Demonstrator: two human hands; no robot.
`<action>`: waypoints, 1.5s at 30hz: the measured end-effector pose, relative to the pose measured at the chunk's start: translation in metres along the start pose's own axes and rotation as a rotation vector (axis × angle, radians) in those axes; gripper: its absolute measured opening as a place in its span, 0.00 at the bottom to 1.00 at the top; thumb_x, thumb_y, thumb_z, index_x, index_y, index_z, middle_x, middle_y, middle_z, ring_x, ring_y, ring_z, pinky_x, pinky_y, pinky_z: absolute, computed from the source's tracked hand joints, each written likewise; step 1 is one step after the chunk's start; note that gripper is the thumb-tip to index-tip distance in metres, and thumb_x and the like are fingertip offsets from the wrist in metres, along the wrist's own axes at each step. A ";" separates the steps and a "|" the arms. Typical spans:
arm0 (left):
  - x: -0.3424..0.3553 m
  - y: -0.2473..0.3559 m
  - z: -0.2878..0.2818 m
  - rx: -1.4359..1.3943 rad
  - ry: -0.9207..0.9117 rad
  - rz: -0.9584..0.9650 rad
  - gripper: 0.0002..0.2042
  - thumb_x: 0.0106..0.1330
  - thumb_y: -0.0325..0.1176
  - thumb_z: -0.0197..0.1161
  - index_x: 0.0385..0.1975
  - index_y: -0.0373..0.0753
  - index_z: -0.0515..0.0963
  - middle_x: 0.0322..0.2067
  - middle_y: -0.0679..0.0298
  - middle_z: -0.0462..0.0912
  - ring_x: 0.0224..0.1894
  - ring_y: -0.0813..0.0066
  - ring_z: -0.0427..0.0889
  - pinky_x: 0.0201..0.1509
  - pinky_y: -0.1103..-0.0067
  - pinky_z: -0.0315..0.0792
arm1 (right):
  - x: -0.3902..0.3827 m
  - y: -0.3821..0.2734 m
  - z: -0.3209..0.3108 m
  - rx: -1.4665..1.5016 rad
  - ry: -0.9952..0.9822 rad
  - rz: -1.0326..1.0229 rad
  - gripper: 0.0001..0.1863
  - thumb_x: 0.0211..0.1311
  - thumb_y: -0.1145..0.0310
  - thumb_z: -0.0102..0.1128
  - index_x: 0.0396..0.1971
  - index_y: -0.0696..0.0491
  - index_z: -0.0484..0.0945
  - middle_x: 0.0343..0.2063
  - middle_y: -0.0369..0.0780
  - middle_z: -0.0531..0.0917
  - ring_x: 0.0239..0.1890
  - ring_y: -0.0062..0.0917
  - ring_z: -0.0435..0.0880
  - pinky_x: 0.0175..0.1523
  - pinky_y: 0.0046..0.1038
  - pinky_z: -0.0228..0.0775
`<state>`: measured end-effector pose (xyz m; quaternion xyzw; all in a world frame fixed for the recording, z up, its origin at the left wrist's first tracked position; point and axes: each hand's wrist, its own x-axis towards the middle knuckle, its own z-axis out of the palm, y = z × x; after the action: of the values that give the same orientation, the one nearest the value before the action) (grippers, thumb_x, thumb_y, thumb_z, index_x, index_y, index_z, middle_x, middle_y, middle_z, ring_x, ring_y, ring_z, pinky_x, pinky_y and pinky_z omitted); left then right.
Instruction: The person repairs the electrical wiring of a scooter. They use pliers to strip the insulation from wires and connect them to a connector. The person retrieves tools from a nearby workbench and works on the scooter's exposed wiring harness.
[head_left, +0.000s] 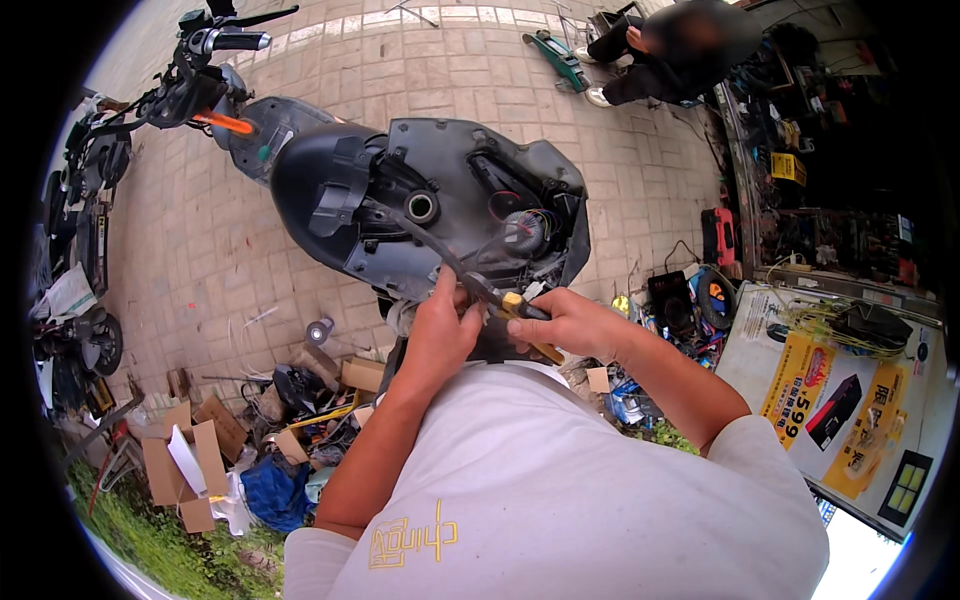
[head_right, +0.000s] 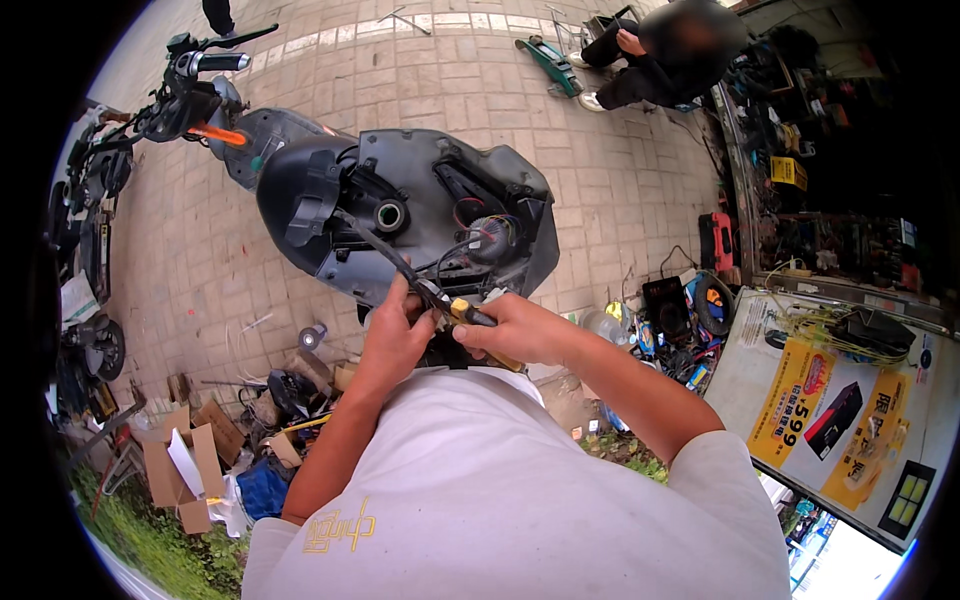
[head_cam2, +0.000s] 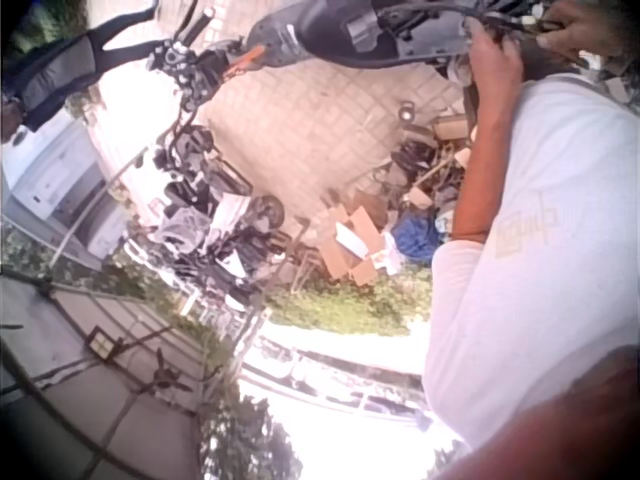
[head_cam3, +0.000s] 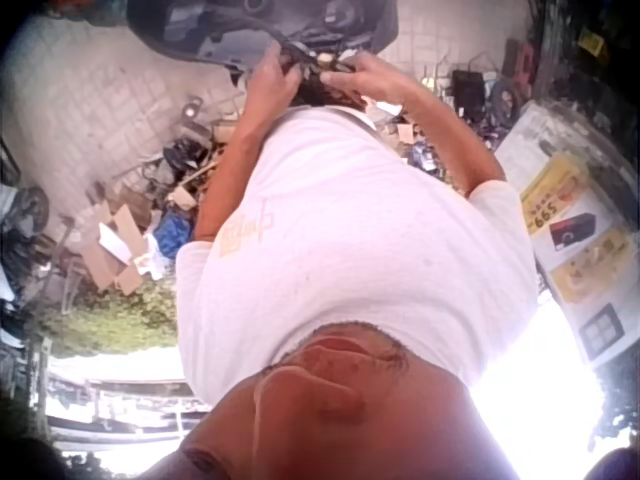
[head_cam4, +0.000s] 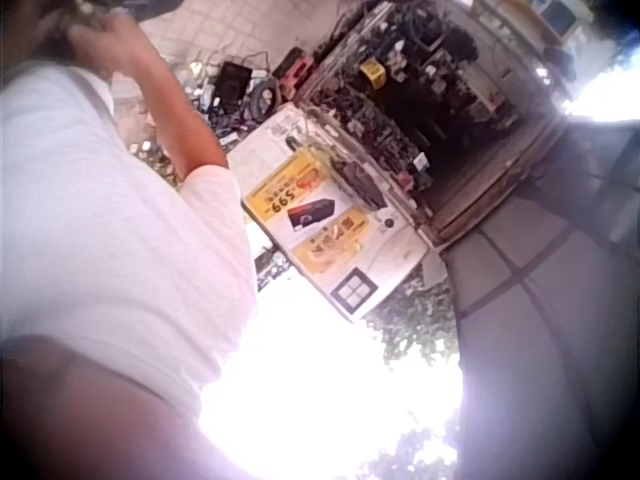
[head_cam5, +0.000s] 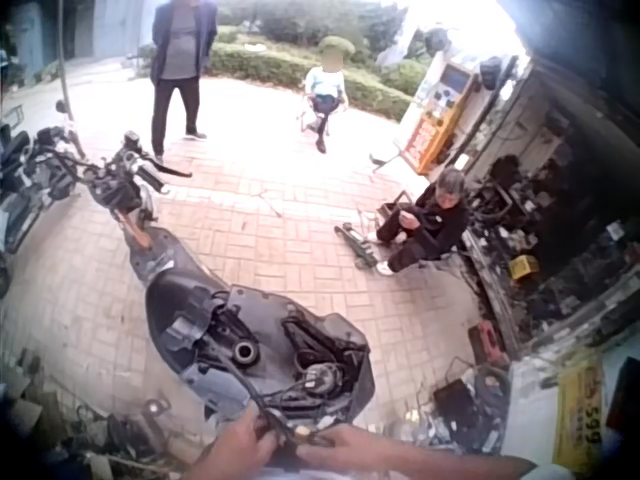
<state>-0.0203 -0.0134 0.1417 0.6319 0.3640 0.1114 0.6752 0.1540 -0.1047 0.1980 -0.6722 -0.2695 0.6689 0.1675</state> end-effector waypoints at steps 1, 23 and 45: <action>-0.001 0.003 -0.001 -0.013 -0.003 -0.022 0.32 0.62 0.20 0.55 0.67 0.30 0.51 0.35 0.57 0.82 0.36 0.77 0.80 0.42 0.81 0.73 | 0.000 -0.001 0.001 0.069 -0.017 0.011 0.19 0.64 0.55 0.59 0.32 0.59 0.80 0.26 0.37 0.81 0.31 0.20 0.80 0.38 0.24 0.72; 0.001 -0.010 0.002 0.104 0.050 0.053 0.26 0.62 0.18 0.55 0.62 0.30 0.61 0.38 0.54 0.83 0.41 0.72 0.83 0.46 0.79 0.74 | -0.002 -0.010 0.005 -0.075 0.035 -0.016 0.20 0.64 0.53 0.59 0.32 0.59 0.79 0.27 0.38 0.82 0.29 0.21 0.80 0.34 0.25 0.71; -0.003 -0.013 0.000 0.137 0.032 0.088 0.32 0.61 0.20 0.55 0.66 0.32 0.53 0.36 0.53 0.83 0.39 0.63 0.84 0.44 0.77 0.74 | 0.001 -0.012 -0.001 0.185 -0.068 0.114 0.23 0.64 0.52 0.57 0.39 0.61 0.78 0.33 0.40 0.82 0.35 0.24 0.82 0.38 0.27 0.77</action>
<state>-0.0257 -0.0175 0.1306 0.6902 0.3536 0.1257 0.6188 0.1533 -0.0944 0.2039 -0.6452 -0.1734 0.7217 0.1812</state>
